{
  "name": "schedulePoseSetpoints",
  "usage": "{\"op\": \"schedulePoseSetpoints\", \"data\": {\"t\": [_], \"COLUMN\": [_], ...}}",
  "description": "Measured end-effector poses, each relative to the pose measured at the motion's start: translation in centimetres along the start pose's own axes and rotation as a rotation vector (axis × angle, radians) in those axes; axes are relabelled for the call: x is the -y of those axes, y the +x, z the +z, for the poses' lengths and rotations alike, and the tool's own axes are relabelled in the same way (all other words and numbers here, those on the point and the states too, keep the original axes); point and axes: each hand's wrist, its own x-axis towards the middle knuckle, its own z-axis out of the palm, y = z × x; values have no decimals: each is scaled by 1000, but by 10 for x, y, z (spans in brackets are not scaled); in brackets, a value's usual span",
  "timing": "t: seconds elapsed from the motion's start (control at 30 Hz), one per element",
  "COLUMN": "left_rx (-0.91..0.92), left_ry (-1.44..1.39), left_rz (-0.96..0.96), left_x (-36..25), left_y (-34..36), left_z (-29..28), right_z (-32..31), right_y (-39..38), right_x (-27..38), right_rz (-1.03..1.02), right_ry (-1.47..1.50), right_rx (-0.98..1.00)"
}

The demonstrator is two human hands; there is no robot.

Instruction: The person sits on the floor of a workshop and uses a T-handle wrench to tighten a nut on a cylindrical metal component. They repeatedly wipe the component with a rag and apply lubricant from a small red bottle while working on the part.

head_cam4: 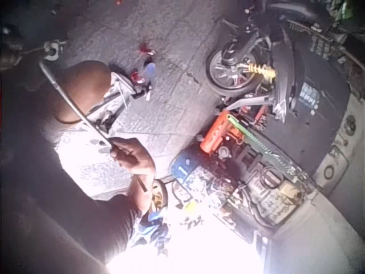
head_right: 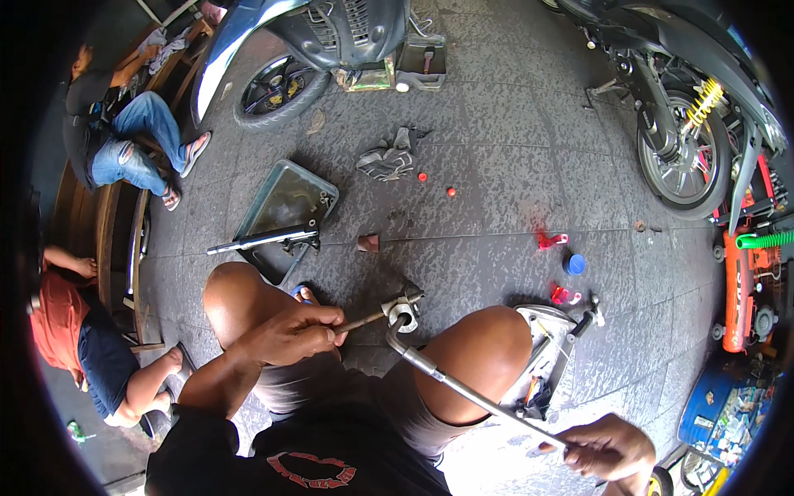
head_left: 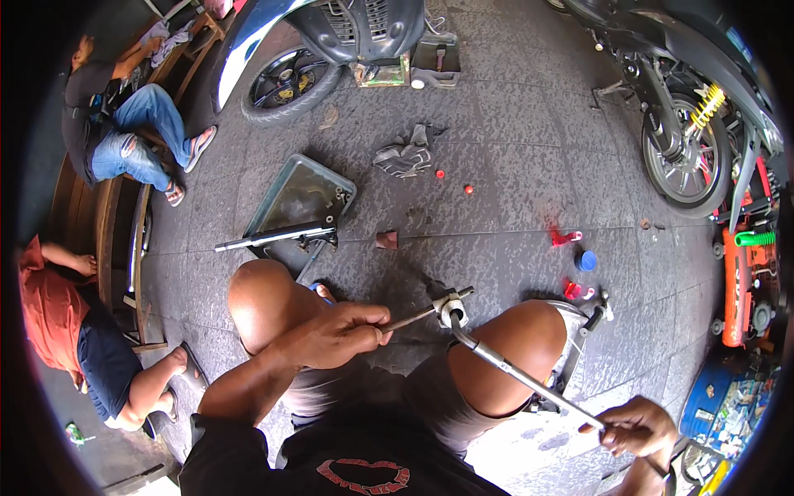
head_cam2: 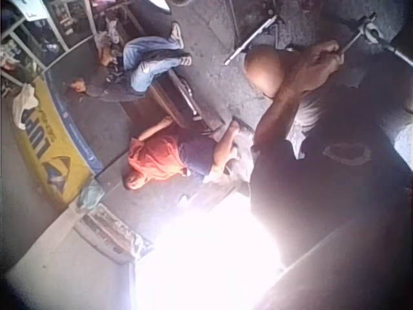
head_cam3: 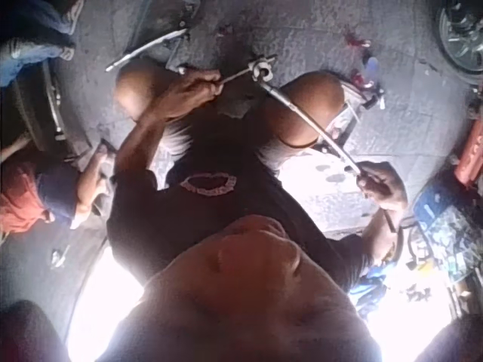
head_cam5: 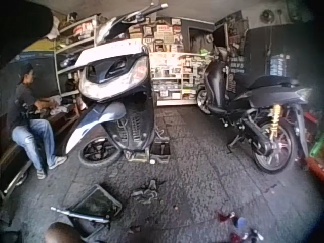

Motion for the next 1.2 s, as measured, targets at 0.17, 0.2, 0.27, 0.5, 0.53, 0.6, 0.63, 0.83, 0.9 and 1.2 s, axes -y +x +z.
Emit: {"op": "schedulePoseSetpoints", "data": {"t": [0.17, 0.2, 0.27, 0.5, 0.53, 0.6, 0.63, 0.83, 0.9, 1.2], "left_rx": [136, 144, 142, 57, 37, -10, -23, -35, -32, -67], "left_ry": [-373, -429, -479, -548, -559, -588, -605, -637, -643, -614], "left_rz": [-265, -314, -317, -287, -282, -276, -272, -240, -246, -261], "left_x": [15, 17, 23, 31, 28, 23, 29, 22, 22, 25], "left_y": [-9, -10, -12, -17, -17, -15, -16, -10, -10, -15], "left_z": [-1, 2, 4, 13, 14, 20, 23, 32, 33, 31], "right_z": [35, 58, 69, 99, 102, 106, 106, 118, 113, 133], "right_y": [-7, -3, -5, 7, 8, 6, 7, 8, 2, 3], "right_x": [-11, -8, -14, -14, -14, -11, -12, -32, -28, -71], "right_rz": [-67, -242, -180, -237, -203, -95, -125, -241, -36, -173], "right_ry": [-74, 157, 57, 276, 240, 359, 342, 337, 402, 473], "right_rx": [-99, -195, -184, -178, -198, -189, -181, -240, -199, -217]}}
